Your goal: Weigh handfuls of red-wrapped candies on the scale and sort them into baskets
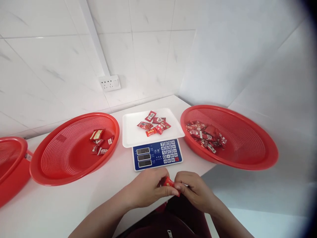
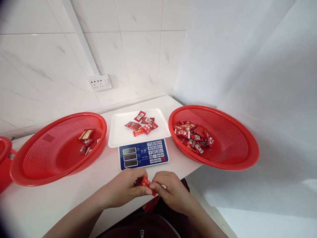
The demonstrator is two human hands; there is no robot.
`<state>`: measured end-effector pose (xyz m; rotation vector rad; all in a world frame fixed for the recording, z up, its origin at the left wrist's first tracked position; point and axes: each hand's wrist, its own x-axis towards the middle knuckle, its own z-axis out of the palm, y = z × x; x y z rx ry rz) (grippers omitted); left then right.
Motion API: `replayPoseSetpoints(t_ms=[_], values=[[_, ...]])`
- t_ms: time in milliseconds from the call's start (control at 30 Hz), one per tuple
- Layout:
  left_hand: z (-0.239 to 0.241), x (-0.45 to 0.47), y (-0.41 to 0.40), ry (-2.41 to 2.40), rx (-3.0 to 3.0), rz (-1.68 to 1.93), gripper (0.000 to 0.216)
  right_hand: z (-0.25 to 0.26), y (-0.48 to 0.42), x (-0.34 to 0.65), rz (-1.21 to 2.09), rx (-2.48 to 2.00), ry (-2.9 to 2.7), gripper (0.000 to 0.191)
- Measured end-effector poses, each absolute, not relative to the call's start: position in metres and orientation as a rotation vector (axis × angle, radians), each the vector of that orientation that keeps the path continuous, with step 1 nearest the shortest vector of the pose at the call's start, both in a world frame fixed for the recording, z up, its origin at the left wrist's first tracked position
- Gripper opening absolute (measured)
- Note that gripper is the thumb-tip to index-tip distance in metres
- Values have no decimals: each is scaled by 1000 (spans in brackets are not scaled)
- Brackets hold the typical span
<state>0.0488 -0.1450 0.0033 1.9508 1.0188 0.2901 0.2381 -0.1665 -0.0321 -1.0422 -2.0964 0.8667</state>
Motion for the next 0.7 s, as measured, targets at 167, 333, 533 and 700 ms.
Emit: replayPoseSetpoints(t_ms=[167, 333, 533, 700], values=[[-20, 48, -161, 980, 1690, 363, 39, -39, -172, 239, 918, -988, -2117, 48], [-33, 49, -174, 988, 1491, 457, 37, -41, -174, 235, 1025, -1032, -2097, 49], [-34, 54, -176, 1006, 1500, 524, 42, -44, -172, 237, 1015, -987, -2038, 51], [-32, 57, -177, 1003, 1462, 550, 43, -43, -174, 235, 960, -1029, -2046, 50]])
